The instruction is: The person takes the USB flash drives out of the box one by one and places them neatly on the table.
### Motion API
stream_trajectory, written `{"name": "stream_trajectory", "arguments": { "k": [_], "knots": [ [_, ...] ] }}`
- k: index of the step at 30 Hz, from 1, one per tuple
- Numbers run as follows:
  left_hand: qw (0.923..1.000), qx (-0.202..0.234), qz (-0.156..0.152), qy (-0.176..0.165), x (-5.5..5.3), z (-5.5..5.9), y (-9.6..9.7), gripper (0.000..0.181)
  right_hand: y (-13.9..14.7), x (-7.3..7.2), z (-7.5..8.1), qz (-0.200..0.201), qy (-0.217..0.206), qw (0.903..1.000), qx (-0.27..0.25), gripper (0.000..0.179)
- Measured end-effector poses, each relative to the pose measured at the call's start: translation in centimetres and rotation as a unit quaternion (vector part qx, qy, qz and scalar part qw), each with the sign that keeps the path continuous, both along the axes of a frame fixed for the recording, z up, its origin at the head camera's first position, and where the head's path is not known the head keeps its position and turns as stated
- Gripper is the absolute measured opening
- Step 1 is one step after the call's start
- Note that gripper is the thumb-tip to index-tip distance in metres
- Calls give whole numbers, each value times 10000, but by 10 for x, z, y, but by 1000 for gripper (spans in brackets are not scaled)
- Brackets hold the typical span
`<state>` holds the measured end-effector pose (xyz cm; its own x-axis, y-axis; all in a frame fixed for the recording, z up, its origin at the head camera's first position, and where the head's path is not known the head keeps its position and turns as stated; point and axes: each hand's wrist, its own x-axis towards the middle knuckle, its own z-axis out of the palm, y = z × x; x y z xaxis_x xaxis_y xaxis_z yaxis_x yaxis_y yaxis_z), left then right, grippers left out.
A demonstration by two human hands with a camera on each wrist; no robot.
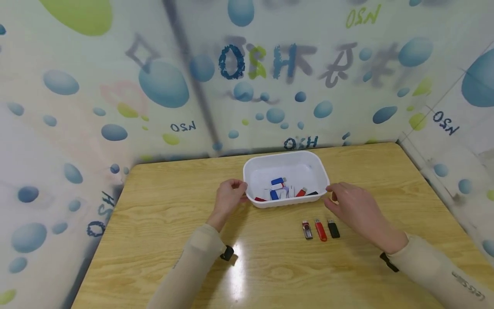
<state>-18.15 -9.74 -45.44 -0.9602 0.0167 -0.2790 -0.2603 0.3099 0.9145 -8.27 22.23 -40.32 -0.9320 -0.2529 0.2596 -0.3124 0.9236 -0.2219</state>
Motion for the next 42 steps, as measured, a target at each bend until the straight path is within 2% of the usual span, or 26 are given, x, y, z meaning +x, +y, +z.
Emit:
{"name": "stream_trajectory", "arguments": {
  "k": [6,13,16,19,26,34,39,42],
  "knots": [
    [10000,60,-45,23,1,-1,2,26,-3,-37,13,348,-559,9976,221,23],
    [10000,69,-62,-13,1,-1,2,27,-10,-66,17,874,-1128,9889,416,17],
    [10000,-2,-57,-24,1,-1,2,27,-17,-76,16,789,-1604,9833,354,14],
    [10000,-29,-44,-7,2,0,3,27,-23,-85,14,513,-2048,9770,316,14],
    [9999,143,13,41,5,0,6,27,-33,-98,4,122,-2812,9578,575,27],
    [9995,306,118,38,8,-2,11,26,-35,-105,-7,-90,-2930,9489,1171,31],
    [9996,244,143,56,9,-2,11,26,-41,-108,-13,-159,-3174,9393,1295,34],
    [9996,230,133,106,8,-1,11,26,-45,-109,-14,-218,-3241,9369,1292,33]
  ]
}}
